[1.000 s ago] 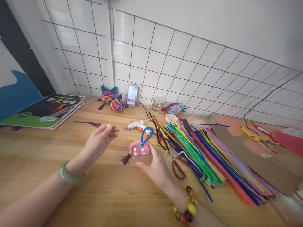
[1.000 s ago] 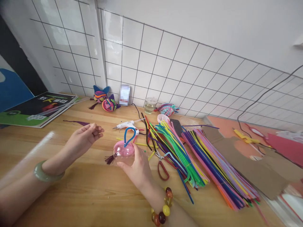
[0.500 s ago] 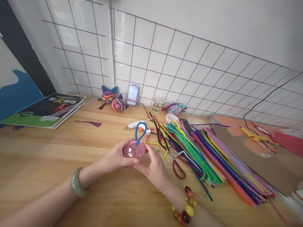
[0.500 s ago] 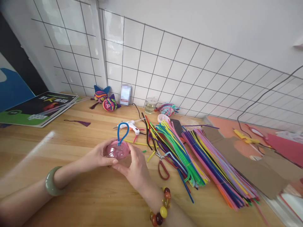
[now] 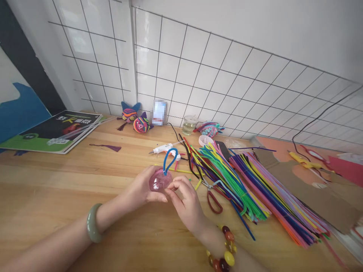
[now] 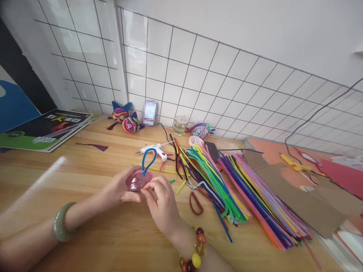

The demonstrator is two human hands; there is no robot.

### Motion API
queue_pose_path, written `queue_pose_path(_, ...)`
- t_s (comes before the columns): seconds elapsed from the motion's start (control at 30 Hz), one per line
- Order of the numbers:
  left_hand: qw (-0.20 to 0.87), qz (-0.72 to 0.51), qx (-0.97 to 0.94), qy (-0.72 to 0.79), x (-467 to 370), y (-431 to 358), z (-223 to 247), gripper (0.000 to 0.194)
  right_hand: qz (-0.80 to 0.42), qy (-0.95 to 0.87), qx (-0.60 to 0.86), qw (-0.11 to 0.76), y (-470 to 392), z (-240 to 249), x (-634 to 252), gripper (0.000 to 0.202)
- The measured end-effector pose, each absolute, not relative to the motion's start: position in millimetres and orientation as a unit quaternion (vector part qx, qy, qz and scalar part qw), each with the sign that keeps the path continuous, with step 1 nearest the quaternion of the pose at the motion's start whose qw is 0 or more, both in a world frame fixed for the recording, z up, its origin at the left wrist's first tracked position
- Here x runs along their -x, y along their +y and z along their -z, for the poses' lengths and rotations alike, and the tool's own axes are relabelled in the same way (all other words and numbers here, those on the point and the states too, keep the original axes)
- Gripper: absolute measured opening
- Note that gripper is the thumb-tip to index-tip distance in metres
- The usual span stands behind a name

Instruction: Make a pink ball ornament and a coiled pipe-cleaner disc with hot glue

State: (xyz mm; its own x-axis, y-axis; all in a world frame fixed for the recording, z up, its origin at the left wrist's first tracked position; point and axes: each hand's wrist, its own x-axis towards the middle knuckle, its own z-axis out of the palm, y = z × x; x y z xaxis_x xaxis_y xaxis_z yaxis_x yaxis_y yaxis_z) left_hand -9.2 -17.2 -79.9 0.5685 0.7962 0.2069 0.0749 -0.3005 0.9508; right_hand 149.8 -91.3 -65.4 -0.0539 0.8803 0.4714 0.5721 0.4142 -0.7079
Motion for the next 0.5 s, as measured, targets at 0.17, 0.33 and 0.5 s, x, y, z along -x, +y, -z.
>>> queue_pose_path(0.17,0.466,-0.362,-0.748,0.305,12.6,-16.4,72.1,0.071,-0.202,-0.656,0.548,0.479,-86.4,67.0,-157.8,0.012)
queue_pose_path(0.33,0.506,-0.39,-0.699,0.32,19.7,-8.5,68.9,0.07,-0.235,-0.531,0.587,0.564,-65.1,72.4,-194.5,0.017)
queue_pose_path(0.5,0.568,-0.401,-0.652,0.302,23.0,-2.4,74.6,0.075,-0.247,-0.458,0.573,0.633,-46.1,80.5,-222.4,0.023)
